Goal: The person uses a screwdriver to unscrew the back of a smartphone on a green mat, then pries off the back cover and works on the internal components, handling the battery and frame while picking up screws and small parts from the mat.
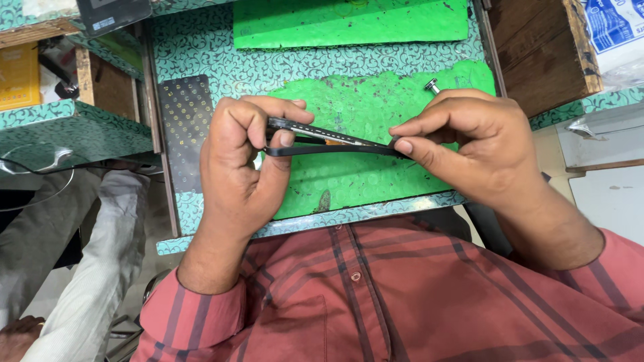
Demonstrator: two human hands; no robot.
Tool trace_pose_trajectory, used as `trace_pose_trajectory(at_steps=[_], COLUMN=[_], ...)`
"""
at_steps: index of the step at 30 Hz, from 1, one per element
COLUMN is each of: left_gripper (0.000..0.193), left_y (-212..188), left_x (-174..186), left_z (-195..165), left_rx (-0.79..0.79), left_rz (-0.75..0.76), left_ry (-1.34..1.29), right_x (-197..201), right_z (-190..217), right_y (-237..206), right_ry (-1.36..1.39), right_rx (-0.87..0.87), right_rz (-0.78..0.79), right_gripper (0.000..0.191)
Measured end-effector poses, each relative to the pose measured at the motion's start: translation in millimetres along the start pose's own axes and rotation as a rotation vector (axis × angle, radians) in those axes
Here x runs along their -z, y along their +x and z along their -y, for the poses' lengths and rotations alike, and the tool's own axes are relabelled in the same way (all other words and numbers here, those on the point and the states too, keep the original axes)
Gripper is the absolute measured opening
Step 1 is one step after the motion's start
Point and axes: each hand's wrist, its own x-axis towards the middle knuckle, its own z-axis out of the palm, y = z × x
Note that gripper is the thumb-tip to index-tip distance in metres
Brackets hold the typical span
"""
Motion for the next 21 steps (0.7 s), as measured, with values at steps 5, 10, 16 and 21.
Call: trace_pose_trajectory(at_steps=[5, 10, 16, 21], left_gripper=[0.026, 0.029, 0.029, 0.028], left_y=[0, 1, -1, -1], left_x=[0, -2, -3, -3], left_z=[-2, -2, -2, -1], left_rx=[0.002, -0.051, -0.044, -0.013], left_rz=[-0.003, -0.003, -0.019, -0.044], left_ry=[0.033, 0.069, 0.085, 0.083], right_x=[-2, 4, 5, -7], right_z=[2, 4, 7, 10], right_y=[0, 8, 8, -1], right_ry=[-0.116, -0.032, -0.246, -0.506], right_rx=[0.092, 0.053, 0.174, 0.465], right_rz=[-0.003, 0.115, 0.099, -0.062], right_gripper=[0.012, 0.01, 0.012, 0.013])
